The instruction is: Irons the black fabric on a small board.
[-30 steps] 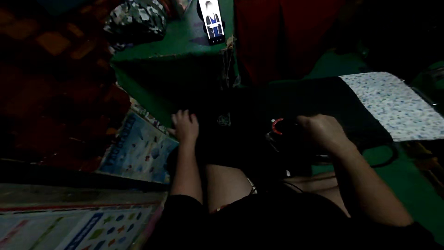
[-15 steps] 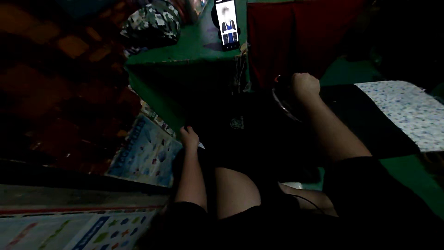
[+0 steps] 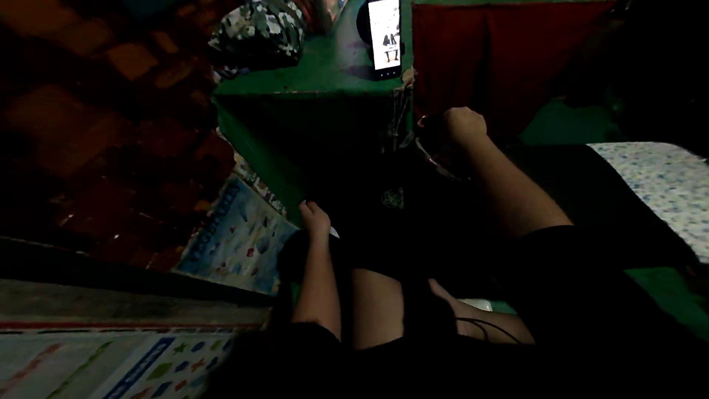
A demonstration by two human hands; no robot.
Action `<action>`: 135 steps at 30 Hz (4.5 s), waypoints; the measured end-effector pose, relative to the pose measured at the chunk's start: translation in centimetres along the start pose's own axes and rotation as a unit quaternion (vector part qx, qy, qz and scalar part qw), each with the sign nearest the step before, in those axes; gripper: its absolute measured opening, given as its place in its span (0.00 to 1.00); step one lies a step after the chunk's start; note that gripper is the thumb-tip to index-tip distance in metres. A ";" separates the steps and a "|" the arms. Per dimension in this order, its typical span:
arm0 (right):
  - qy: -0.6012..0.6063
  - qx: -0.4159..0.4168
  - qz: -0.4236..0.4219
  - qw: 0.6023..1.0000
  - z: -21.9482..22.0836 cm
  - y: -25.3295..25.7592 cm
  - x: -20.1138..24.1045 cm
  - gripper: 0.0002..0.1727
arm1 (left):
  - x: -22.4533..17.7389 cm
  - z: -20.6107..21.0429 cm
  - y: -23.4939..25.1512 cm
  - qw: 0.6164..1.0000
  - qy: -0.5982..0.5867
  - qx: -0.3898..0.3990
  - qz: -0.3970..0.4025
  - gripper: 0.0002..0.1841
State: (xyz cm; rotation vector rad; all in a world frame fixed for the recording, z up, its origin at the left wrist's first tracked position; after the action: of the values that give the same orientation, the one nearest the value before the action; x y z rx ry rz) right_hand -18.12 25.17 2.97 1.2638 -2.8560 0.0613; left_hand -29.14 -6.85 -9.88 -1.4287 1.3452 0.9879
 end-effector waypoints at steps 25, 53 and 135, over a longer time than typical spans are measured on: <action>-0.007 -0.003 -0.173 0.985 0.6 -2.8 9.6 0.17 | 2.8 0.8 0.4 0.957 -0.271 -0.102 -0.009 0.25; -0.007 -0.003 -0.490 0.872 2.4 -11.8 8.3 0.23 | 2.6 -0.1 -0.3 0.973 -0.213 -0.085 -0.021 0.26; 0.077 -0.010 0.074 0.994 1.2 -13.1 -21.2 0.32 | 7.2 -2.5 -9.4 0.979 -0.170 0.109 -0.018 0.20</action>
State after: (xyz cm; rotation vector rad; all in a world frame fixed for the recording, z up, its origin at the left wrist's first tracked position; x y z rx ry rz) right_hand 5.86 32.00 1.47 0.9963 -2.8040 0.1271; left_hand -19.22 -11.23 -15.27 -1.0616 1.1309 0.9769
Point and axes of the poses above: each hand's wrist, its own y-axis towards the middle knuckle, its own z-axis out of the palm, x = y × z, the point moved 4 cm from there along y, towards the middle knuckle, and after that the axes turned 13 degrees about -y, right-handed, at the moved point
